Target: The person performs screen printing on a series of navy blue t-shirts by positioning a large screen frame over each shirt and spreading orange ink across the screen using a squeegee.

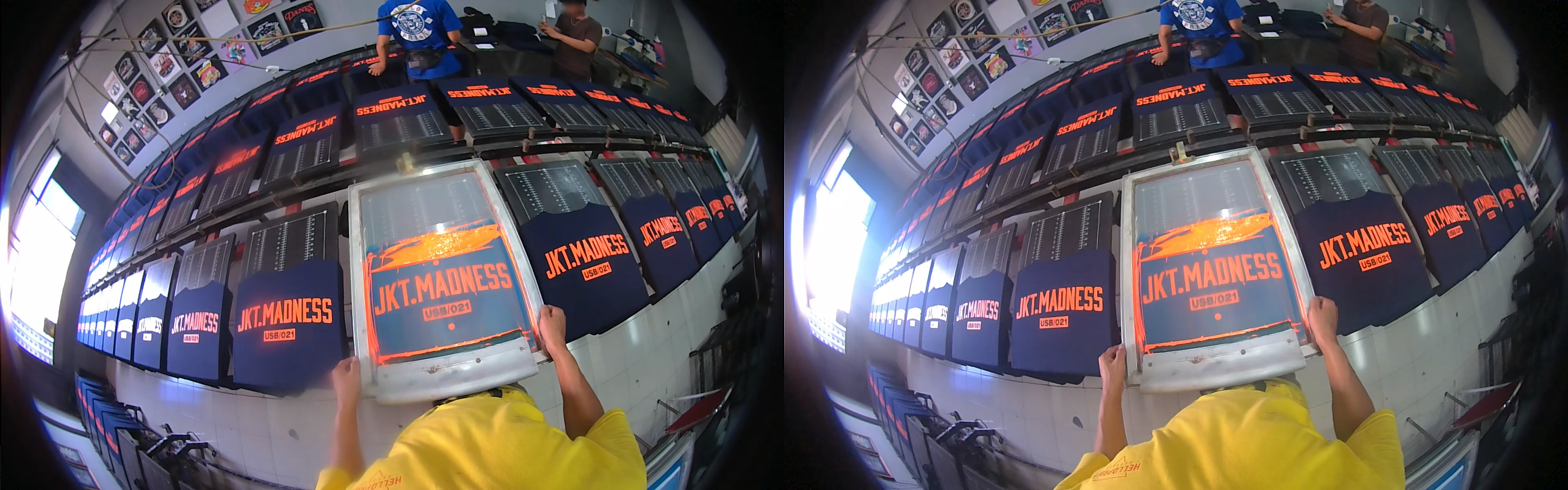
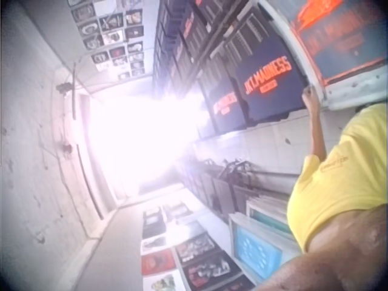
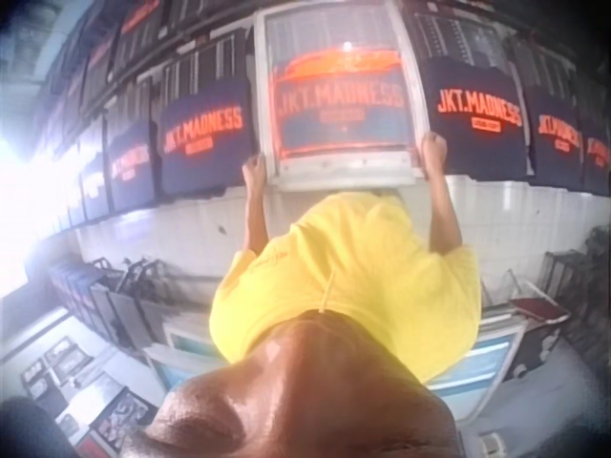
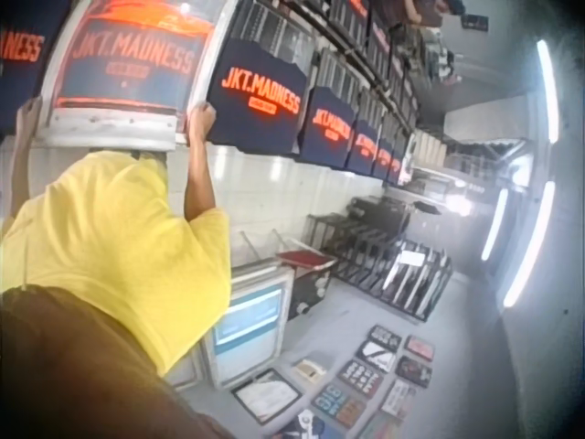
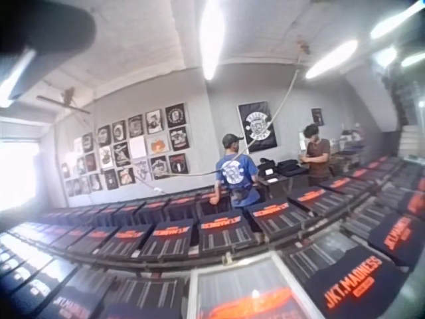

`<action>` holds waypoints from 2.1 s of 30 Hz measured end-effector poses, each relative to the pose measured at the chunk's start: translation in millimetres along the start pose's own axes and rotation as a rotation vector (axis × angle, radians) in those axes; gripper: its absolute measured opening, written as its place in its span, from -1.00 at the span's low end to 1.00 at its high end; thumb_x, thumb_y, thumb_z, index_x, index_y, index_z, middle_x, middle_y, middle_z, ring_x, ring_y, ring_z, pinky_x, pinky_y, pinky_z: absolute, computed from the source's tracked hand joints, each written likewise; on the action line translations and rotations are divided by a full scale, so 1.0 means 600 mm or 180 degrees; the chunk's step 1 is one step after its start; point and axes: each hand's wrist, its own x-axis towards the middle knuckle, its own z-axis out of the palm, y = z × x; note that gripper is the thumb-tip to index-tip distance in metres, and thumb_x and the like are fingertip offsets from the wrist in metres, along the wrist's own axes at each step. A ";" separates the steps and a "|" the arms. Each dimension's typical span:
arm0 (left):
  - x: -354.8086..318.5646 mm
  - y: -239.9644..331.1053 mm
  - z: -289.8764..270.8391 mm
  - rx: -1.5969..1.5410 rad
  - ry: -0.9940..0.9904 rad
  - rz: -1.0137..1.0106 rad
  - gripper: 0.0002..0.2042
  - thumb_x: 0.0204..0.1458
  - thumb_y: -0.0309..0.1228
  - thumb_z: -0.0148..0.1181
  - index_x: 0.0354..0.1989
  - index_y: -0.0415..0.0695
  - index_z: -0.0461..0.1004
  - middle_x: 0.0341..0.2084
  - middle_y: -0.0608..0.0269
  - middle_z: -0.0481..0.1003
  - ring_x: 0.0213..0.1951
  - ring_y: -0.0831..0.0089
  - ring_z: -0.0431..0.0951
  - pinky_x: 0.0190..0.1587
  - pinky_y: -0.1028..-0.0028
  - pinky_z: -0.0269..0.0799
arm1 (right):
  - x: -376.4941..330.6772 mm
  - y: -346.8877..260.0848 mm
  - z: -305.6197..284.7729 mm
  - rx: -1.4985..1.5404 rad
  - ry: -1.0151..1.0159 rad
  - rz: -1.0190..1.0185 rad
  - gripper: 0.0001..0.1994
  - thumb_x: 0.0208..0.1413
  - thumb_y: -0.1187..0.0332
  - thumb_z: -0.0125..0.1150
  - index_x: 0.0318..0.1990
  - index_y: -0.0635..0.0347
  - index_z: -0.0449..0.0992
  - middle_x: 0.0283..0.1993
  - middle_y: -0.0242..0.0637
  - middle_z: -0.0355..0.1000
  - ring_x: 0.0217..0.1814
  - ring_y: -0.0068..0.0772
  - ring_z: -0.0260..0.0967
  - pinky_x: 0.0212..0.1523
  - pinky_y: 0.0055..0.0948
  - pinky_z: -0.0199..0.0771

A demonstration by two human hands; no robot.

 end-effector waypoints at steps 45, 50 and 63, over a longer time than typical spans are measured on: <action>-0.004 0.076 0.005 0.1308 0.0001 0.0741 -0.58 0.19 -0.28 0.07 -0.60 -0.41 0.35 -0.80 0.02 0.22 -0.69 0.40 0.20 -0.55 0.19 0.16 | -0.027 -0.009 0.011 0.0813 0.0101 -0.0233 -0.66 0.29 0.32 -0.02 0.03 0.43 0.50 0.03 0.06 0.49 0.00 0.09 0.47 0.09 -0.18 0.41; -0.009 0.100 -0.009 0.1753 -0.0028 0.0535 -0.58 0.24 -0.21 0.07 -0.51 -0.37 0.47 -0.73 0.11 0.37 -0.61 0.48 0.33 -0.50 0.30 0.27 | -0.046 -0.024 -0.009 -0.0101 0.0526 -0.1982 -0.62 0.15 0.36 0.14 0.11 0.33 0.43 0.13 0.00 0.42 0.20 0.06 0.32 0.19 -0.09 0.34; -0.198 0.143 0.020 0.0133 -0.3684 -0.0075 -0.56 0.29 -0.06 0.05 0.03 -0.22 0.56 -0.09 0.18 0.61 -0.08 0.45 0.58 -0.05 0.42 0.50 | -0.191 -0.134 -0.010 -0.2256 -0.2080 -0.3792 -0.46 -0.16 0.27 0.39 0.04 0.18 0.43 0.23 -0.21 0.35 0.16 -0.17 0.32 0.07 -0.14 0.40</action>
